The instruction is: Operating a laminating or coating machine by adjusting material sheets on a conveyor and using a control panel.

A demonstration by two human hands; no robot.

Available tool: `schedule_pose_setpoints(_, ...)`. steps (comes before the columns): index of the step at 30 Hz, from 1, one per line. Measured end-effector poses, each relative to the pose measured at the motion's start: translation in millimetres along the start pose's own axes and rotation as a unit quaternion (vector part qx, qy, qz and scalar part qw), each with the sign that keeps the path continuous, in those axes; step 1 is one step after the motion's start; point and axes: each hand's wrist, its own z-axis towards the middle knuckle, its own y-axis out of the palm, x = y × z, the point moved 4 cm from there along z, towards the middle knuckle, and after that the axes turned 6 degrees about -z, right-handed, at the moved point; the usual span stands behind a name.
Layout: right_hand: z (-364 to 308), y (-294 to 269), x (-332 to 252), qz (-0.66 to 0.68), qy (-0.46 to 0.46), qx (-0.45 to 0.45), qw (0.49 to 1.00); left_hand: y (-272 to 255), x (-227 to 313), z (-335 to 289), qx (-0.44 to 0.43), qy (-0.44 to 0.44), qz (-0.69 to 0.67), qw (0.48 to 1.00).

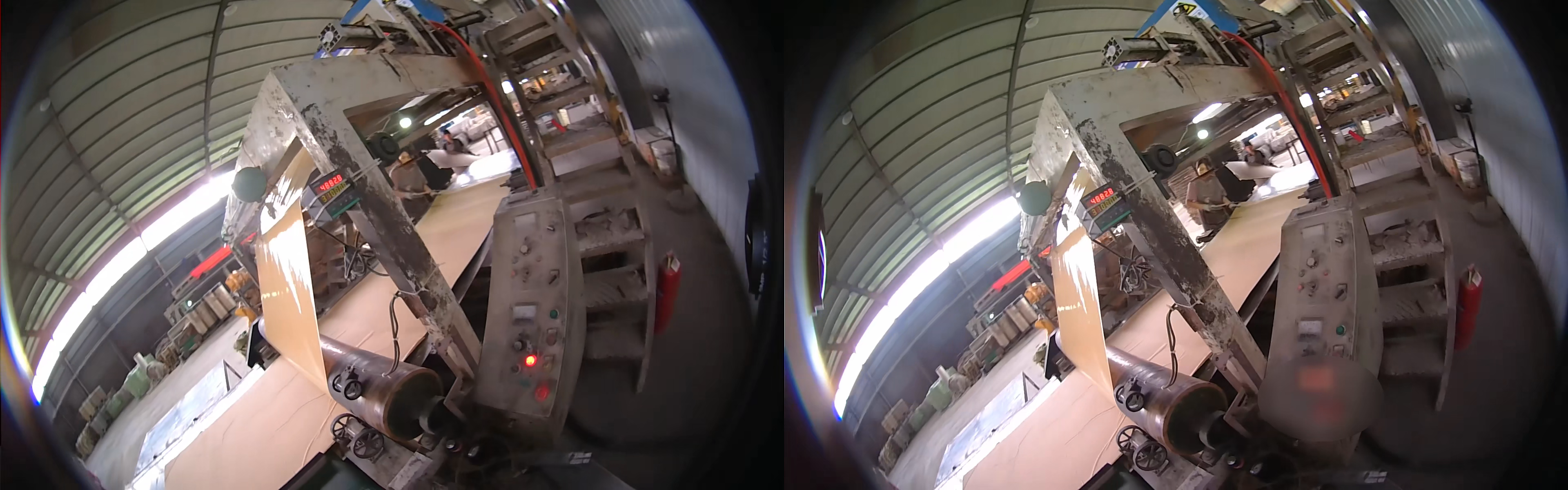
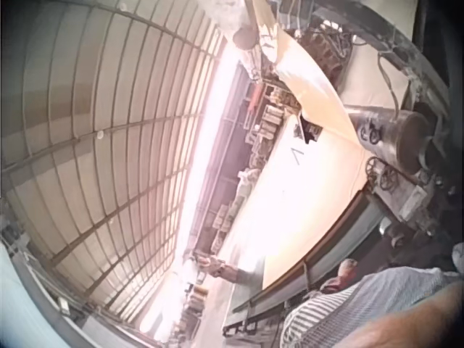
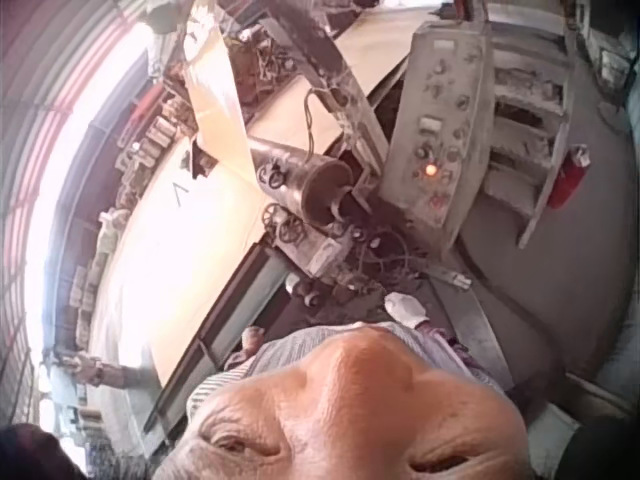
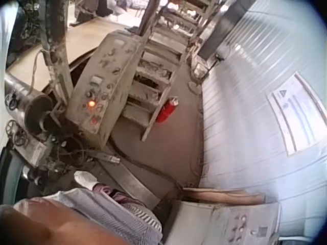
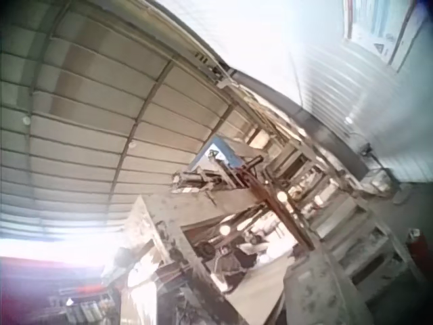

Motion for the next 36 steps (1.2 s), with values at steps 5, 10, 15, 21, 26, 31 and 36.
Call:
schedule_pose_setpoints(5, -24, -10, 42, -0.055, 0.013, -0.110, 0.992, 25, 47, -22, -0.029, -0.026, -0.081, 0.996)
schedule_pose_setpoints(10, -33, -23, 69, -0.069, 0.012, -0.074, 0.995, -5, 122, -43, -0.095, -0.082, -0.119, 0.985)
schedule_pose_setpoints(15, -31, -46, 55, -0.093, 0.059, -0.099, 0.989, -26, 156, -52, -0.089, -0.138, -0.089, 0.982)
schedule_pose_setpoints(21, -21, -40, 59, -0.109, 0.066, -0.067, 0.990, 0, 124, -54, -0.032, -0.126, -0.080, 0.988)
schedule_pose_setpoints(26, -9, -20, 76, -0.091, 0.066, -0.068, 0.991, 21, 84, -66, -0.047, -0.144, -0.100, 0.983)
schedule_pose_setpoints(31, 3, -46, 40, -0.129, -0.007, -0.056, 0.990, 30, 82, -83, -0.058, -0.140, -0.104, 0.983)
schedule_pose_setpoints(36, 10, -30, 51, -0.184, -0.026, -0.043, 0.982, 51, 73, -66, -0.009, -0.118, -0.109, 0.987)
